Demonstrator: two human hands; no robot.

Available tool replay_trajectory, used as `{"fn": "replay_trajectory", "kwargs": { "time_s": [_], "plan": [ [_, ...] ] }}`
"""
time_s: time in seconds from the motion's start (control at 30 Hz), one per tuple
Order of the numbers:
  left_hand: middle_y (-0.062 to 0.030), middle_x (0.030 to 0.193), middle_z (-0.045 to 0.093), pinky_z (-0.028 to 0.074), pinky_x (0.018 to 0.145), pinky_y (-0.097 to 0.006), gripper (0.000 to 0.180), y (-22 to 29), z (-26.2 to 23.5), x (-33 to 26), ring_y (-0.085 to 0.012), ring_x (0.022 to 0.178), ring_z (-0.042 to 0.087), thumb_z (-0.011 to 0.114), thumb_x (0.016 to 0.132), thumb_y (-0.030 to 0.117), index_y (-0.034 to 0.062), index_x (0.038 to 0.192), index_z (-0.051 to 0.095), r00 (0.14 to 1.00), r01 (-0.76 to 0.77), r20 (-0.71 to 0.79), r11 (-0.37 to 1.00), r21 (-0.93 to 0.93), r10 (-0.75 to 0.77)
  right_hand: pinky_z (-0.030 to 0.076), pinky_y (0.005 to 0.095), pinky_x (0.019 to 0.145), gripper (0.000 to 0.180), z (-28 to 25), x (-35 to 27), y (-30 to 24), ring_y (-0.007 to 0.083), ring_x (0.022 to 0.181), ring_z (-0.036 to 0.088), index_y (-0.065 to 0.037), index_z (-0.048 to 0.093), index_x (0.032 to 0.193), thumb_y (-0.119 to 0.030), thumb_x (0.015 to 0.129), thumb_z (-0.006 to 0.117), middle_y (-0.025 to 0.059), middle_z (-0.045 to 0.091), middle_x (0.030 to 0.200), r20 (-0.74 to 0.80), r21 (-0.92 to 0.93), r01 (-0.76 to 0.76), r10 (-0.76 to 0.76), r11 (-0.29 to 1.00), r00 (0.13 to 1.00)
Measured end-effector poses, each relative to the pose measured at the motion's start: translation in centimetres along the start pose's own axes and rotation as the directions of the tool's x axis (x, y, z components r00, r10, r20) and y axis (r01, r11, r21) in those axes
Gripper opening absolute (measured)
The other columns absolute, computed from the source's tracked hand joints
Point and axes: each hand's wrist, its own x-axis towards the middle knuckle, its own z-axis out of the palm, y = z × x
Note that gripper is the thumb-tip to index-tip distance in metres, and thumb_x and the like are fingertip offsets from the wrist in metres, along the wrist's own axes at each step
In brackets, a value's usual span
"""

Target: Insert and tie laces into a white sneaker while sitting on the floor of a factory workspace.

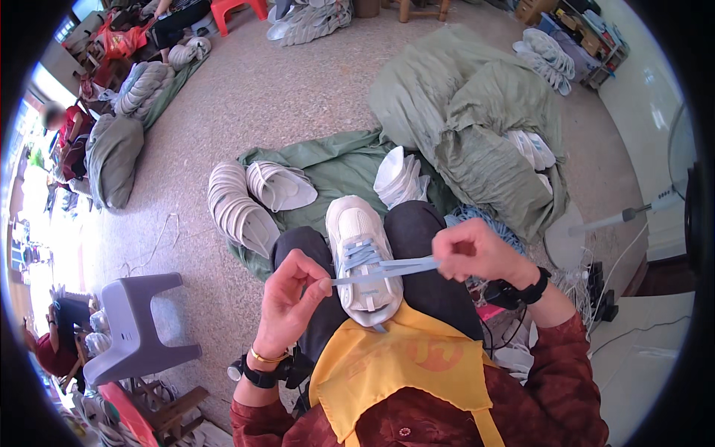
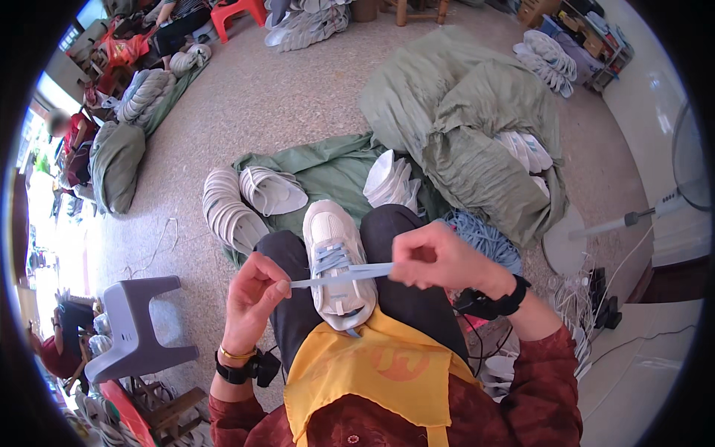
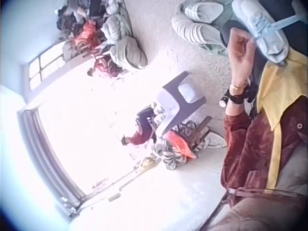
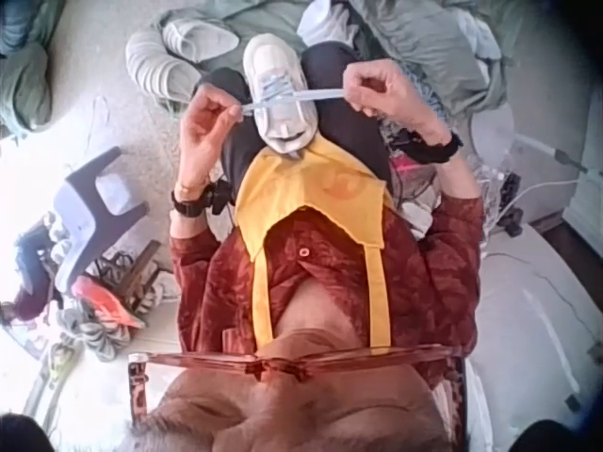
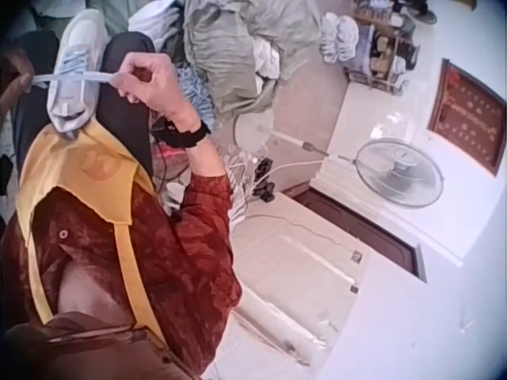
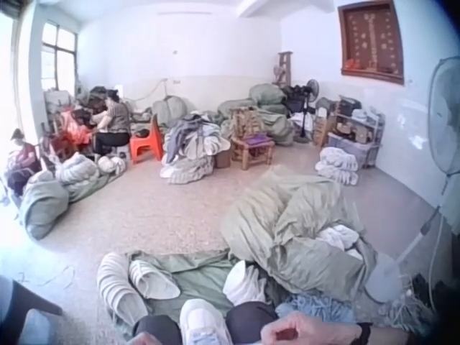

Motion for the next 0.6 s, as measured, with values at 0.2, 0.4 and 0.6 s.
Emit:
{"fn": "replay_trajectory", "kwargs": {
  "time_s": [0.2, 0.4, 0.6],
  "plan": [
    [0.0014, 0.089, 0.060, 0.046, 0.078, -0.024, 0.009, -3.1, 0.9, 0.3, -0.0066, 0.082, 0.056, 0.068, 0.097, 0.000, 0.0019, 0.100, 0.060, 0.998, 0.061, -0.035, 0.994, 0.096, -0.057, 0.034, 0.0208, 0.049, 0.040, -3.6, -3.0, 4.1, 0.0036, 0.052, 0.046, -0.004, 0.056, 0.070, -0.022, 0.105, 0.061, -0.0017, 0.054, 0.064, -0.225, 0.002, 0.028, -0.027, 1.000, 0.974],
    [-0.0019, 0.081, 0.059, 0.045, 0.071, -0.027, 0.011, -5.8, 2.9, 0.6, -0.0111, 0.074, 0.054, 0.073, 0.090, 0.000, 0.0013, 0.094, 0.063, 0.998, 0.009, -0.062, 0.964, 0.267, 0.008, 0.030, 0.0212, 0.047, 0.047, -4.2, -3.8, 6.6, 0.0031, 0.050, 0.043, -0.006, 0.056, 0.067, -0.029, 0.108, 0.058, -0.0040, 0.050, 0.060, -0.369, 0.106, -0.039, 0.075, 0.994, 0.927],
    [-0.0062, 0.082, 0.062, 0.048, 0.073, -0.031, 0.014, -5.4, 4.8, 0.9, -0.0200, 0.079, 0.058, 0.075, 0.084, -0.003, 0.0015, 0.090, 0.063, 0.991, -0.082, -0.059, 0.894, 0.440, 0.120, 0.043, 0.0301, 0.051, 0.019, -0.6, -0.4, 5.7, 0.0114, 0.058, 0.061, -0.003, 0.072, 0.091, -0.022, 0.091, 0.078, 0.0078, 0.070, 0.082, -0.440, -0.836, -0.065, -0.594, 0.545, 0.673]
  ]
}}
